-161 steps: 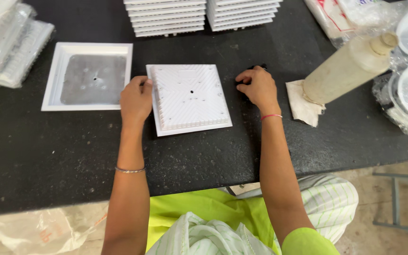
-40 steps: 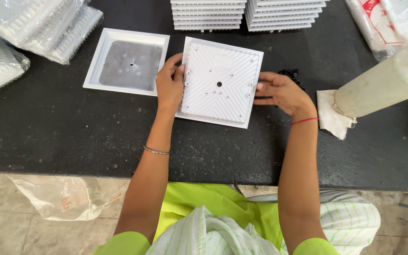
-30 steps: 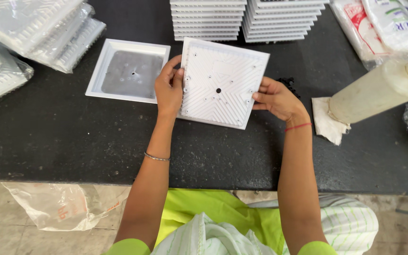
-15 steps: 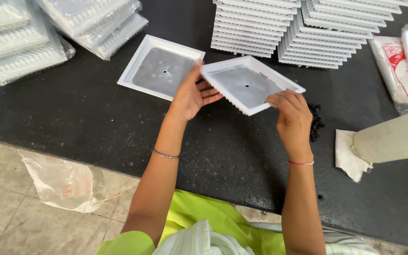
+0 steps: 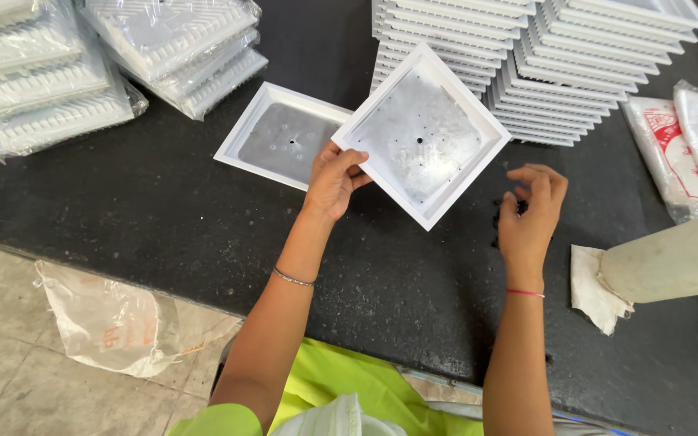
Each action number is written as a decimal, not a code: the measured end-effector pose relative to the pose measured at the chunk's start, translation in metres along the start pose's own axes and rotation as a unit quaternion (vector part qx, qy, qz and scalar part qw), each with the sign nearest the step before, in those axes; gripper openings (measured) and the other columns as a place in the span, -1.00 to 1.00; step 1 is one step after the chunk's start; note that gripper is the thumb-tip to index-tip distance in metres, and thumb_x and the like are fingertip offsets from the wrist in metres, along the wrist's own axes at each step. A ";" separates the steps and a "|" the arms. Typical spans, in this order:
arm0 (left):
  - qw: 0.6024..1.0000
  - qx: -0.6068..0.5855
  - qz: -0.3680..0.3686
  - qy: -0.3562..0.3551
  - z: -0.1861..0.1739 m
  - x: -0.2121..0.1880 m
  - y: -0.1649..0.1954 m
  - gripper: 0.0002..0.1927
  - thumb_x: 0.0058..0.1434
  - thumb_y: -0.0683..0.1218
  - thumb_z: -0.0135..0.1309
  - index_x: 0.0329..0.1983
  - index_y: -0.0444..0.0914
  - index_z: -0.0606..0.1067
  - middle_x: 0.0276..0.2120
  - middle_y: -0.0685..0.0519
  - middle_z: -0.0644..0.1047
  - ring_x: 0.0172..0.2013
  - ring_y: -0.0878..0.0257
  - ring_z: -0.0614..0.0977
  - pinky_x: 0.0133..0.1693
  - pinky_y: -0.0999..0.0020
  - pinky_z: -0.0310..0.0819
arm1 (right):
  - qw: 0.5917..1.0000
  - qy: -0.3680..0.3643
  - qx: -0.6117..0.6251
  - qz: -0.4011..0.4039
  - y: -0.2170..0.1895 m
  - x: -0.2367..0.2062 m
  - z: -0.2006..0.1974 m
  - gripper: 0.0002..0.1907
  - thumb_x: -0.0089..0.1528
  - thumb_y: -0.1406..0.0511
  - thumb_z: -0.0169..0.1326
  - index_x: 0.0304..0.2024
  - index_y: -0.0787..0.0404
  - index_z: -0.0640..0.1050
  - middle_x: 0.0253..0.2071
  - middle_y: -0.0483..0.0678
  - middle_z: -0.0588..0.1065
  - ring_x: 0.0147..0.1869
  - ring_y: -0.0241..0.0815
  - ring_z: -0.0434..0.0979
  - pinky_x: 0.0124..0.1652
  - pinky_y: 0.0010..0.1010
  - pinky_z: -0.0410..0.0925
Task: The person unwraps a square white plastic panel from plastic film, fits small black plastic clips around its edges, and stacks the finished panel with others. They repeat the process on additional panels and wrap completed panels in plastic film on the workbench.
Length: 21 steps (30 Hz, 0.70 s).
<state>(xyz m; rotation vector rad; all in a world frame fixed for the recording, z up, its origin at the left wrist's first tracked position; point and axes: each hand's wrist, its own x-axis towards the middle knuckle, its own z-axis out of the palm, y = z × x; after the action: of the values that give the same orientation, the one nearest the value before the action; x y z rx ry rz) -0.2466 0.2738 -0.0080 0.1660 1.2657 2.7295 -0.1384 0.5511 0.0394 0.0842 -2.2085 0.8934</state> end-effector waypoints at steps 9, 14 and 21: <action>0.999 -0.040 0.014 0.001 -0.006 0.000 -0.003 -0.63 0.12 -0.25 0.09 0.03 -0.31 0.46 -0.17 -0.04 0.59 -0.15 0.14 0.65 -0.06 0.09 0.61 | 0.995 0.039 -0.012 0.096 0.032 -0.009 0.014 -0.74 0.20 0.46 0.32 -0.20 0.31 0.46 -0.14 -0.01 0.38 -0.24 -0.19 0.49 -0.19 -0.37 0.41; 0.997 -0.072 0.015 0.012 -0.008 -0.001 -0.001 -0.59 0.11 -0.27 0.07 0.07 -0.29 0.45 -0.14 -0.04 0.57 -0.13 0.13 0.63 -0.07 0.09 0.59 | 0.983 0.023 0.009 0.180 0.037 -0.011 0.018 -0.82 0.22 0.44 0.27 -0.21 0.28 0.52 -0.28 -0.06 0.54 -0.22 -0.23 0.56 -0.16 -0.42 0.43; 0.995 -0.098 0.021 0.009 -0.009 -0.004 0.003 -0.58 0.10 -0.31 0.04 0.08 -0.32 0.45 -0.14 -0.05 0.57 -0.11 0.09 0.64 -0.03 0.08 0.60 | 0.993 0.017 0.044 0.106 0.028 -0.013 0.018 -0.80 0.18 0.47 0.23 -0.14 0.30 0.55 -0.23 -0.02 0.57 -0.18 -0.24 0.62 -0.21 -0.44 0.45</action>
<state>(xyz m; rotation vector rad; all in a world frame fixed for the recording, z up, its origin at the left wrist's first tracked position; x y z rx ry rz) -0.2444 0.2643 -0.0117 0.1492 1.0013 2.8765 -0.1491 0.5580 0.0058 -0.1260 -2.1741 1.0995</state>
